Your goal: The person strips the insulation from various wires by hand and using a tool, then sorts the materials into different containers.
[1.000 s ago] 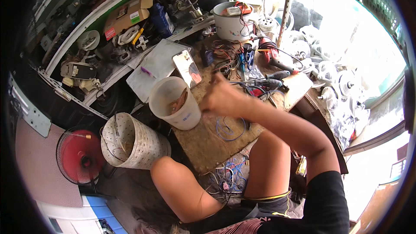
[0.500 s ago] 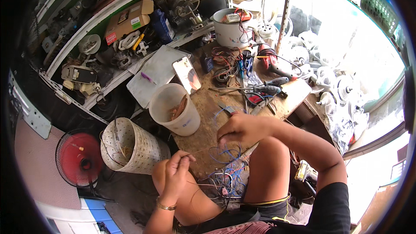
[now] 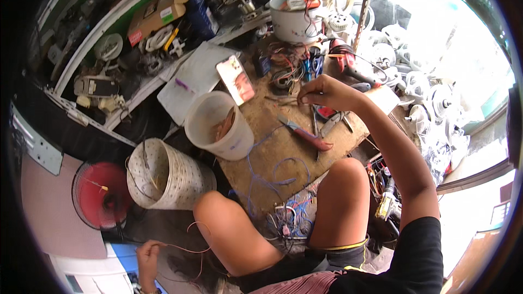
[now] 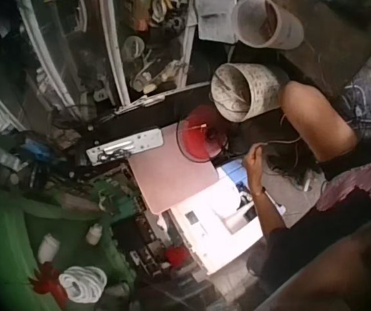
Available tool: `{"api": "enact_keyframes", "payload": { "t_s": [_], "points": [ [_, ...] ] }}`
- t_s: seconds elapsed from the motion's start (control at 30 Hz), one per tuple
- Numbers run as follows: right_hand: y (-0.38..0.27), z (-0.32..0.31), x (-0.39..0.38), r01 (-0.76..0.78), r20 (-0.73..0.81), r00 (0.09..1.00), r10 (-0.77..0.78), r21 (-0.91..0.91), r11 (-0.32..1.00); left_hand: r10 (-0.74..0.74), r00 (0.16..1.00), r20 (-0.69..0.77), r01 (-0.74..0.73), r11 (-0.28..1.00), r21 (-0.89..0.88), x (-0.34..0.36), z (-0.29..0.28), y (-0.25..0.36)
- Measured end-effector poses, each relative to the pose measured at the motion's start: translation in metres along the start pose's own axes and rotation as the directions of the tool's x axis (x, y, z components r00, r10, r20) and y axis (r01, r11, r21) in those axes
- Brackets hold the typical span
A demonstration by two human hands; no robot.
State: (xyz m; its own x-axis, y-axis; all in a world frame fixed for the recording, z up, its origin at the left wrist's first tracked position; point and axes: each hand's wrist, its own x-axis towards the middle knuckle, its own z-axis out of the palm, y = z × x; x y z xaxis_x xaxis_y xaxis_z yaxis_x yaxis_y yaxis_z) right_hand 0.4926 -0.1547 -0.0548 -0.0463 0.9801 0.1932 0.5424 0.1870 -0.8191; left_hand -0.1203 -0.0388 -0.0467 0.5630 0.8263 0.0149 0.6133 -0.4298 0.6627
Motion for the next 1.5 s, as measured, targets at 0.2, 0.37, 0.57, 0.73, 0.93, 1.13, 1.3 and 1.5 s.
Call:
{"api": "enact_keyframes", "payload": {
  "t_s": [0.2,0.37,0.57,0.73,0.93,1.13,1.3,1.5],
  "points": [
    [-0.012,0.150,-0.009,0.146,0.244,0.969,0.050,-0.718,0.680,-0.299,0.943,0.147,0.313,0.642,-0.700,-0.018,0.042,0.012],
    [0.007,0.197,-0.006,0.289,0.469,0.880,0.078,-0.658,0.696,-0.168,0.954,0.247,0.287,0.284,-0.915,-0.003,0.056,0.063],
    [-0.026,0.098,0.030,-0.045,0.174,0.945,0.278,-0.770,0.637,-0.027,0.953,0.300,0.296,0.283,-0.912,0.011,0.070,0.089],
    [-0.030,-0.043,0.038,-0.435,-0.421,0.896,0.140,-0.769,0.468,0.045,0.931,0.362,0.339,0.262,-0.904,0.014,0.084,0.094],
    [-0.059,0.050,0.027,-0.458,-0.533,0.845,0.051,-0.670,0.584,0.163,0.921,0.355,0.332,0.153,-0.931,0.016,0.102,0.101],
    [-0.092,0.216,-0.023,0.191,-0.183,0.979,-0.088,0.682,0.705,0.192,0.889,0.416,0.443,-0.131,-0.887,0.033,0.118,0.117],
    [-0.092,0.190,-0.059,-0.182,0.181,0.978,-0.107,0.983,0.006,0.068,0.906,0.417,0.405,0.141,-0.903,0.035,0.101,0.084],
    [-0.082,0.131,-0.066,-0.364,0.598,0.760,-0.255,0.717,0.594,-0.025,0.997,0.079,0.067,0.810,-0.583,0.039,0.070,0.072]
  ]
}}
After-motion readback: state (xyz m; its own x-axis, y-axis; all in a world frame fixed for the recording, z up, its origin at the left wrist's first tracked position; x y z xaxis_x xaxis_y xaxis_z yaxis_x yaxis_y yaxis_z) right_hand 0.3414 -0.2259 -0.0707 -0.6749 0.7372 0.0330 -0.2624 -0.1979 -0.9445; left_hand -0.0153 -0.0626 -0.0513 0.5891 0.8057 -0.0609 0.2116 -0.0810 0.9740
